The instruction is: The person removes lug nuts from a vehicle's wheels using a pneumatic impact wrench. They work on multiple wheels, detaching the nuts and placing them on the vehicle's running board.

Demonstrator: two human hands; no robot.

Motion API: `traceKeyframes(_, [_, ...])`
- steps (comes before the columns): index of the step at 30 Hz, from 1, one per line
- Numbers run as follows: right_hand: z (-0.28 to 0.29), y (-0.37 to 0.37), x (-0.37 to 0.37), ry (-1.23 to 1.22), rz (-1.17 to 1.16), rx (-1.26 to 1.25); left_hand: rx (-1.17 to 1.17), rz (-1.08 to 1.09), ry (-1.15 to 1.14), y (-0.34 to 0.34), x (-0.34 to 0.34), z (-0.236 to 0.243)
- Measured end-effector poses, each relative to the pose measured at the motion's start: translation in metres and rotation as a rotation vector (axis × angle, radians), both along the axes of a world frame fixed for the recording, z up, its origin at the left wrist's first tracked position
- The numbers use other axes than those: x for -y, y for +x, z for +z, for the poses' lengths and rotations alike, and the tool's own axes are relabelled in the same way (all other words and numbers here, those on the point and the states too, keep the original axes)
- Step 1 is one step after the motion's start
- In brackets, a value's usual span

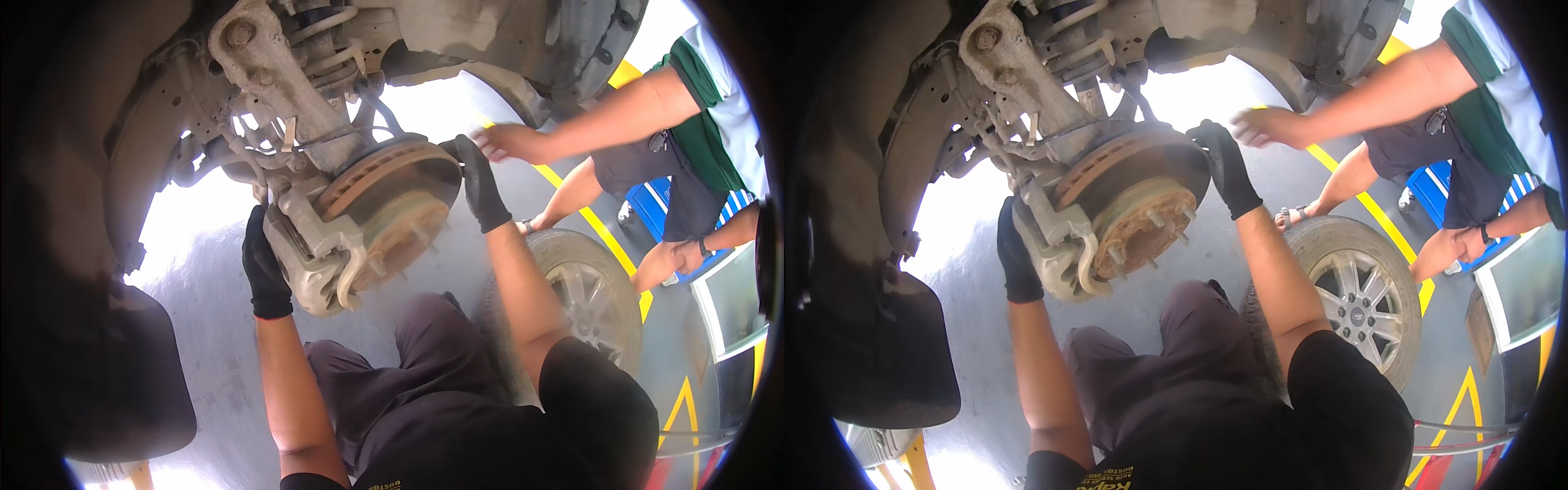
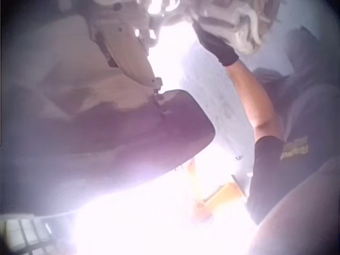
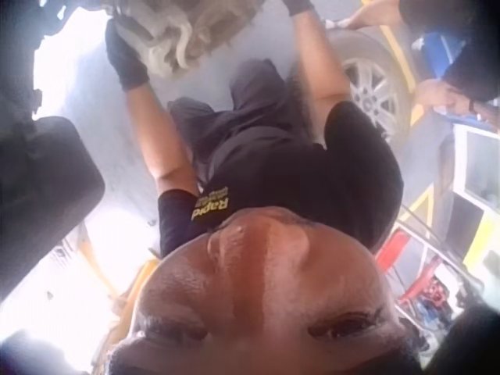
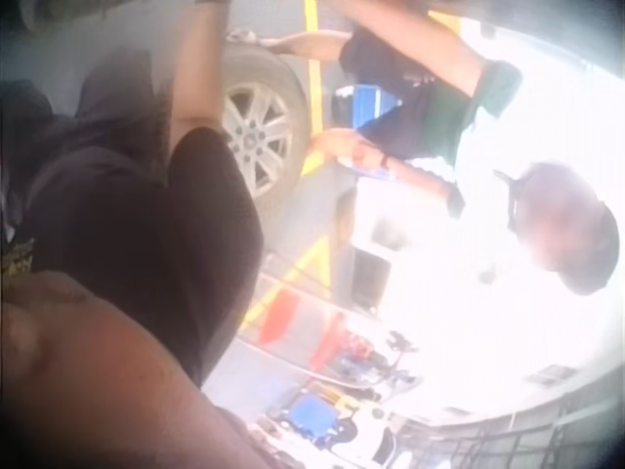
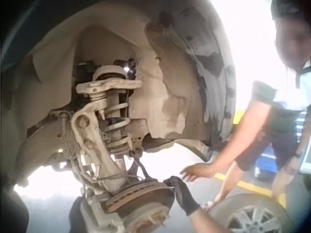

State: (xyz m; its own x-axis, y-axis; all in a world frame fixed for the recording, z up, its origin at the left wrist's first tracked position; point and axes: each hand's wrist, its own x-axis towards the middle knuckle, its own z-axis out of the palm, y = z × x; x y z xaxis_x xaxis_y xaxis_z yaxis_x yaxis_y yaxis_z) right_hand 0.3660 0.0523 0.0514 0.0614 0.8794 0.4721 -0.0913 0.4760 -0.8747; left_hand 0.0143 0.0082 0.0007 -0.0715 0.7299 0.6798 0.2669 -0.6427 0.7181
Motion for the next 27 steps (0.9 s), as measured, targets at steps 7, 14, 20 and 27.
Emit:
traceKeyframes(7, [-0.017, -0.011, -0.02, -0.008, -0.138, -0.204, 0.094, -0.113, -0.079, 0.013, 0.004, 0.026])
traceKeyframes(14, [-0.034, -0.011, -0.042, 0.071, -0.263, -0.177, 0.541, -0.414, -0.276, 0.012, -0.004, 0.027])
traceKeyframes(20, [-0.021, -0.025, -0.02, 0.248, -0.589, 0.175, 0.482, -0.39, -0.216, 0.011, 0.003, 0.024])
traceKeyframes(27, [-0.038, -0.011, -0.047, 0.331, -0.637, 0.349, -0.226, 0.121, 0.065, 0.007, 0.006, 0.028])
